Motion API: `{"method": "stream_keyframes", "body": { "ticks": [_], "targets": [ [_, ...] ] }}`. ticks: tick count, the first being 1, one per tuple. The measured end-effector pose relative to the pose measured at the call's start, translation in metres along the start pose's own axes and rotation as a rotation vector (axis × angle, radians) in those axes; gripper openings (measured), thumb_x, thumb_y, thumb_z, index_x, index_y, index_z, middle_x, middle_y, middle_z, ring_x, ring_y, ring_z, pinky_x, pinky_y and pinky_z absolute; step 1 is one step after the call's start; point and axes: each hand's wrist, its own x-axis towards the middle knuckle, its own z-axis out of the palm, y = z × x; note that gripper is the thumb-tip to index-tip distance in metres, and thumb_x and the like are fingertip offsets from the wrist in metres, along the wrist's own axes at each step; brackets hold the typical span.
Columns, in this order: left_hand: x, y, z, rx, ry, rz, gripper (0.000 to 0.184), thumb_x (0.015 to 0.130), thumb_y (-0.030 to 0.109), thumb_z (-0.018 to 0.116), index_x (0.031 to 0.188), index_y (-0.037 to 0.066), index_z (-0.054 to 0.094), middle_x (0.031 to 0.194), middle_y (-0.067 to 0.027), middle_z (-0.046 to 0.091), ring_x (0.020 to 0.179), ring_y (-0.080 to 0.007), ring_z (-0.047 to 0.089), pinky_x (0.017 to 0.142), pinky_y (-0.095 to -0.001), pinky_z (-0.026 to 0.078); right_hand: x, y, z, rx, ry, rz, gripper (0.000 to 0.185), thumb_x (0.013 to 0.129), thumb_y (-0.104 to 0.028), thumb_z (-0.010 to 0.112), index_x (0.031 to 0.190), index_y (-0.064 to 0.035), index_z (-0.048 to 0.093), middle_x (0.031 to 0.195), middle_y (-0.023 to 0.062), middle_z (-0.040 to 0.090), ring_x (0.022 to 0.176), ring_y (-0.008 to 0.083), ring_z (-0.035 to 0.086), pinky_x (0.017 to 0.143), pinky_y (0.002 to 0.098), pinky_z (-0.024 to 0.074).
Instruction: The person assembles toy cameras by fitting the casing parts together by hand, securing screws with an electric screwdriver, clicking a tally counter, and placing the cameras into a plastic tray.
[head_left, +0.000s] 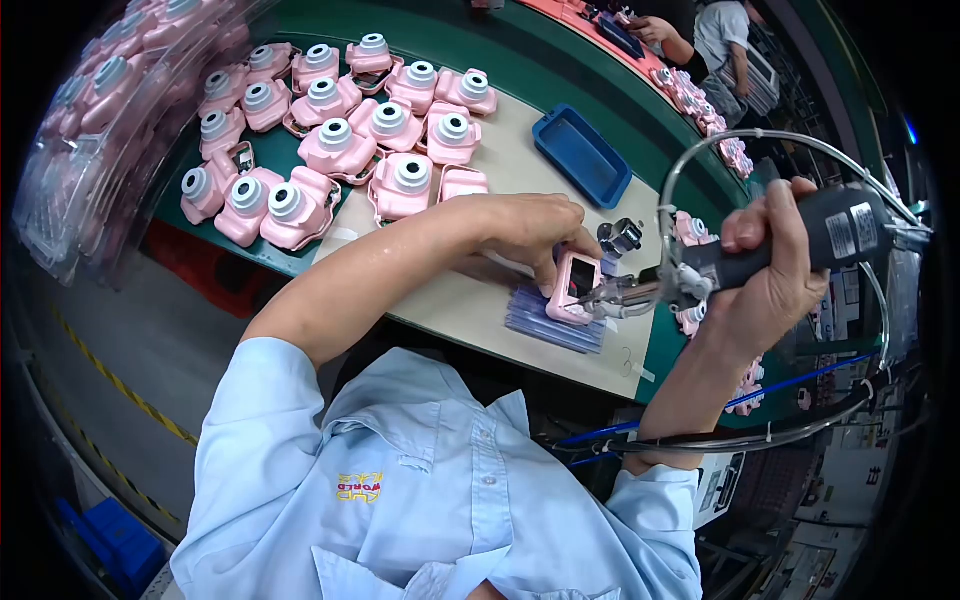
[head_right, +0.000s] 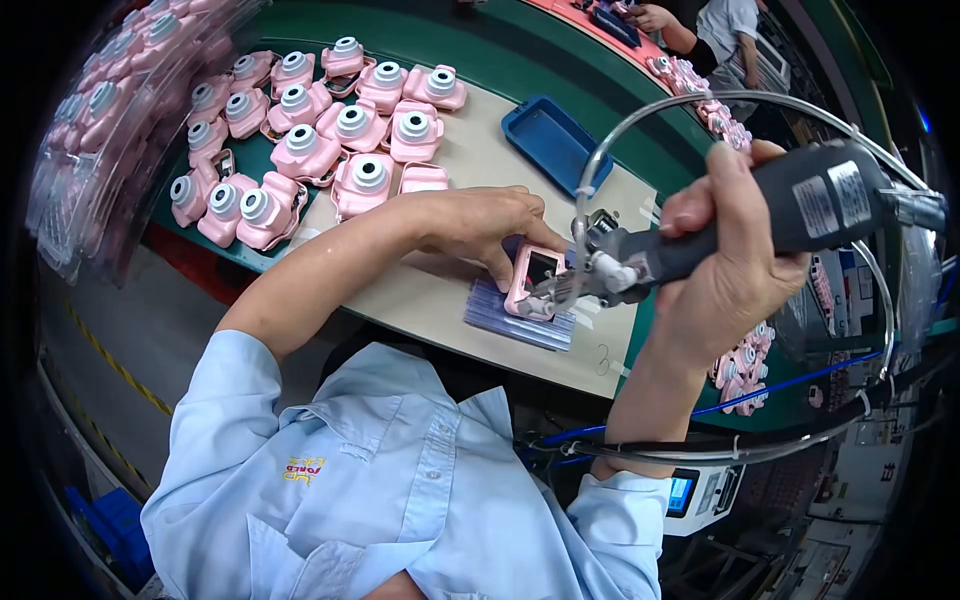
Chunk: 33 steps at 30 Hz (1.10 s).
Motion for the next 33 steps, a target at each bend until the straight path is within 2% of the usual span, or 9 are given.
{"method": "stream_keyframes", "body": {
  "ticks": [6,10,15,20,25,33],
  "targets": [
    [0.014,-0.01,-0.007,-0.13,-0.011,-0.048,0.053,0.062,-0.003,0.081,0.112,0.014,0.074,0.095,-0.0076,0.064,0.087,-0.0272,0.056,0.082,-0.0351,0.044,0.03,-0.018,-0.006,0.004,-0.036,-0.132,0.026,0.082,-0.003,0.071,0.105,0.0015,0.06,0.059,0.0043,0.058,0.041,0.0091,0.051,0.042,0.0197,0.0428],
    [0.021,-0.021,-0.007,-0.367,-0.099,-0.127,0.045,0.062,-0.006,0.08,0.103,0.012,0.076,0.091,-0.0067,0.064,0.085,-0.0258,0.058,0.081,-0.036,0.045,0.041,-0.004,0.009,-0.069,-0.046,-0.165,0.025,0.082,-0.003,0.071,0.104,0.0025,0.06,0.06,0.005,0.06,0.041,0.0093,0.052,0.042,0.0195,0.0433],
    [0.023,-0.024,-0.009,-0.396,-0.12,-0.108,0.035,0.062,-0.005,0.081,0.094,0.009,0.077,0.09,-0.0054,0.065,0.081,-0.0249,0.058,0.078,-0.0366,0.046,0.045,0.017,0.017,-0.132,-0.128,-0.097,0.025,0.085,-0.002,0.069,0.108,0.0024,0.059,0.066,0.0058,0.058,0.047,0.0094,0.051,0.049,0.02,0.0433],
    [0.028,-0.036,-0.007,-0.28,-0.13,-0.015,0.04,0.065,0.0,0.081,0.102,0.011,0.076,0.087,-0.0061,0.074,0.075,-0.0231,0.065,0.077,-0.0337,0.048,0.043,0.03,0.024,-0.146,-0.135,-0.107,0.027,0.084,-0.002,0.07,0.109,0.0029,0.06,0.065,0.0065,0.06,0.045,0.0102,0.054,0.046,0.0209,0.0451],
    [0.028,-0.032,-0.008,-0.296,-0.14,-0.077,0.033,0.064,0.002,0.083,0.095,0.011,0.077,0.084,-0.0046,0.074,0.074,-0.022,0.064,0.075,-0.0342,0.048,0.042,0.035,0.025,-0.119,-0.154,-0.122,0.029,0.083,-0.002,0.07,0.11,0.0048,0.06,0.065,0.0068,0.06,0.046,0.0103,0.055,0.044,0.0208,0.0451],
    [0.023,-0.021,-0.012,-0.315,-0.105,-0.167,0.031,0.064,0.002,0.083,0.094,0.008,0.076,0.084,-0.0056,0.074,0.074,-0.0215,0.063,0.075,-0.035,0.048,0.038,0.042,0.029,-0.133,-0.212,-0.107,0.028,0.082,0.0,0.068,0.108,0.0068,0.059,0.07,0.0081,0.061,0.044,0.0098,0.052,0.042,0.0203,0.0434]
  ]
}}
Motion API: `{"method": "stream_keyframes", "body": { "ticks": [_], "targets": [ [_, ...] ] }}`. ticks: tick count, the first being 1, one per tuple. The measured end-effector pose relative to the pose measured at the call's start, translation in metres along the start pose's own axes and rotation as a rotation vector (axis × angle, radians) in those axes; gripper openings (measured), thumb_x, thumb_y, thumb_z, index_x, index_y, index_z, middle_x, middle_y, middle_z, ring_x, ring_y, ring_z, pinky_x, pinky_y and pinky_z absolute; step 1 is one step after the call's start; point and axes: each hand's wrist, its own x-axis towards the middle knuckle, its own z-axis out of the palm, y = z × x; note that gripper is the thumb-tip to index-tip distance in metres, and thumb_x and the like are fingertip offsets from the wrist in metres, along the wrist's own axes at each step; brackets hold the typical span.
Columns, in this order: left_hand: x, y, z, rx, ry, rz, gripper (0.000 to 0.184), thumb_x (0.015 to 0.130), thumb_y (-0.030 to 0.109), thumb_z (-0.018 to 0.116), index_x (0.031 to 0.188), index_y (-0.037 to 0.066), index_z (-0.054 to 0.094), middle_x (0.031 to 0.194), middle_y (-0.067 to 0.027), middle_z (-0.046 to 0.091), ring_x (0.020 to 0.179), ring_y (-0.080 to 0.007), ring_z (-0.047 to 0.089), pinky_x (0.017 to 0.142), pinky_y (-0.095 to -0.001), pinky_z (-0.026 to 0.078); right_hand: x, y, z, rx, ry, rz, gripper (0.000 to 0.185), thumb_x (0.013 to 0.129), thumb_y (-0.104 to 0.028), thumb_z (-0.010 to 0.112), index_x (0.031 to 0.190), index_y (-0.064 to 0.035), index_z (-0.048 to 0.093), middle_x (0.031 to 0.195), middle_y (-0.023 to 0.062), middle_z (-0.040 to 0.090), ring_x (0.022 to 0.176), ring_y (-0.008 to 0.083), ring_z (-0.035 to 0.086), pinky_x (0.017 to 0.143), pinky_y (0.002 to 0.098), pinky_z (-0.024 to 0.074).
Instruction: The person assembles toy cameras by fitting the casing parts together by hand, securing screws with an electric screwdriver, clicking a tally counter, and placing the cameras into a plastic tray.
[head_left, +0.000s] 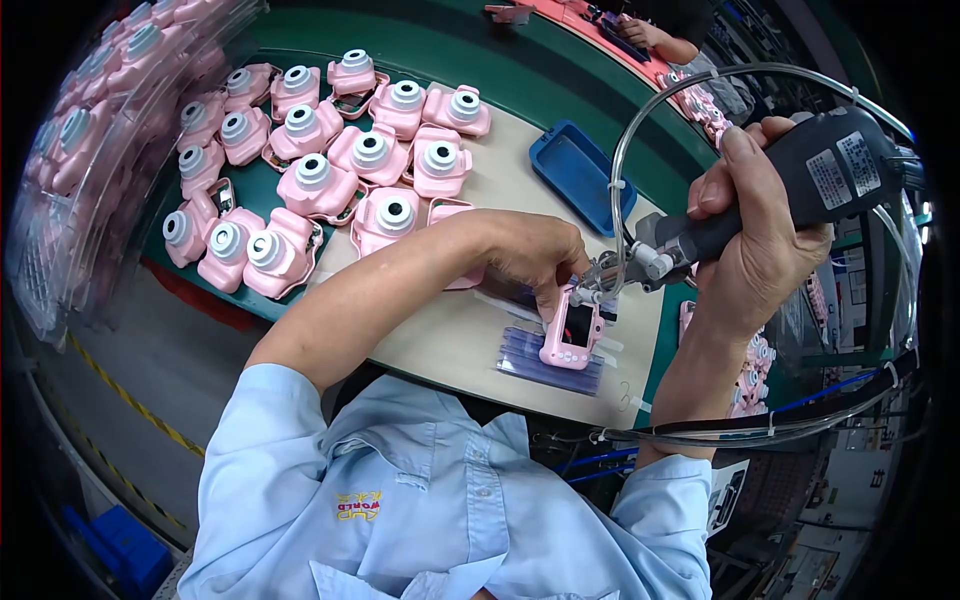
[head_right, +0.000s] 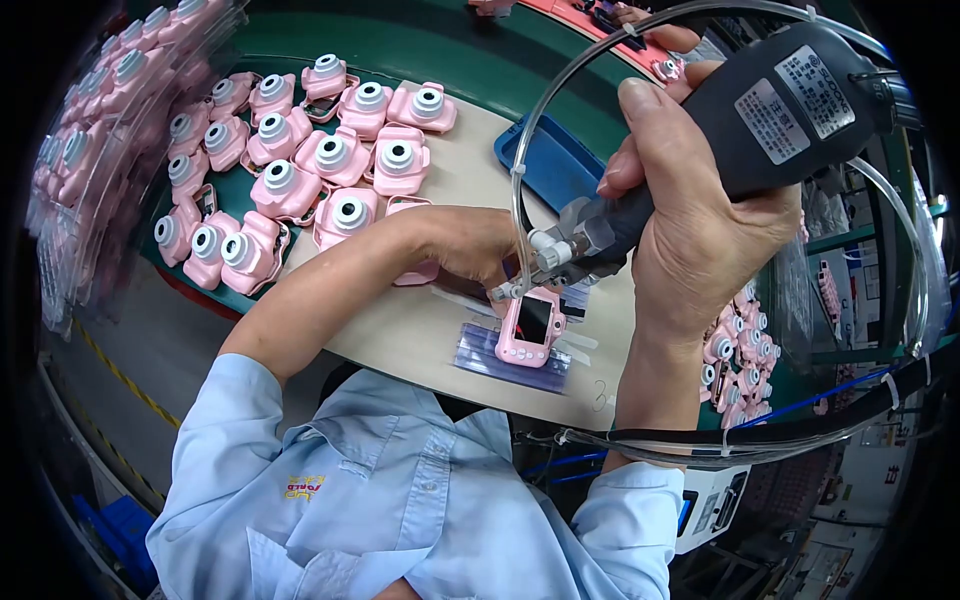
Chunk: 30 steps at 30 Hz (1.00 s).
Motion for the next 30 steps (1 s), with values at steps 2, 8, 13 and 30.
{"method": "stream_keyframes", "body": {
  "ticks": [2,8,13,30],
  "targets": [
    [0.0,0.001,0.0,-0.016,0.019,-0.012,0.03,0.064,0.002,0.083,0.093,0.007,0.076,0.083,-0.0061,0.074,0.074,-0.0217,0.063,0.074,-0.0348,0.047,0.001,0.001,-0.001,0.021,-0.052,0.012,0.026,0.082,0.002,0.067,0.106,0.0073,0.059,0.072,0.0091,0.06,0.042,0.01,0.051,0.042,0.0202,0.0428],
    [0.023,-0.035,0.007,-0.173,-0.062,0.03,0.03,0.061,0.003,0.085,0.09,0.004,0.075,0.08,-0.0071,0.073,0.073,-0.0232,0.062,0.073,-0.0335,0.046,0.0,-0.002,0.011,0.277,-0.308,0.168,0.021,0.08,0.006,0.062,0.101,0.0062,0.057,0.073,0.01,0.057,0.04,0.0103,0.047,0.041,0.0201,0.0412],
    [0.004,0.0,-0.002,-0.018,-0.075,-0.028,0.043,0.061,0.006,0.085,0.102,0.002,0.072,0.088,-0.0102,0.073,0.079,-0.0263,0.063,0.075,-0.0341,0.047,-0.003,-0.006,0.007,0.213,-0.238,0.121,0.026,0.08,0.007,0.059,0.105,0.0049,0.053,0.074,0.0105,0.055,0.041,0.0104,0.046,0.041,0.02,0.0388],
    [0.002,0.037,0.064,0.775,0.146,0.049,0.08,0.056,0.04,0.088,0.121,0.004,0.057,0.107,-0.0173,0.054,0.1,-0.0324,0.047,0.081,-0.0416,0.045,-0.023,0.03,-0.267,0.019,0.484,0.191,0.038,0.102,-0.021,0.05,0.132,0.0016,0.052,0.126,0.0163,0.06,0.111,0.0245,0.061,0.095,0.0383,0.0497]
  ]
}}
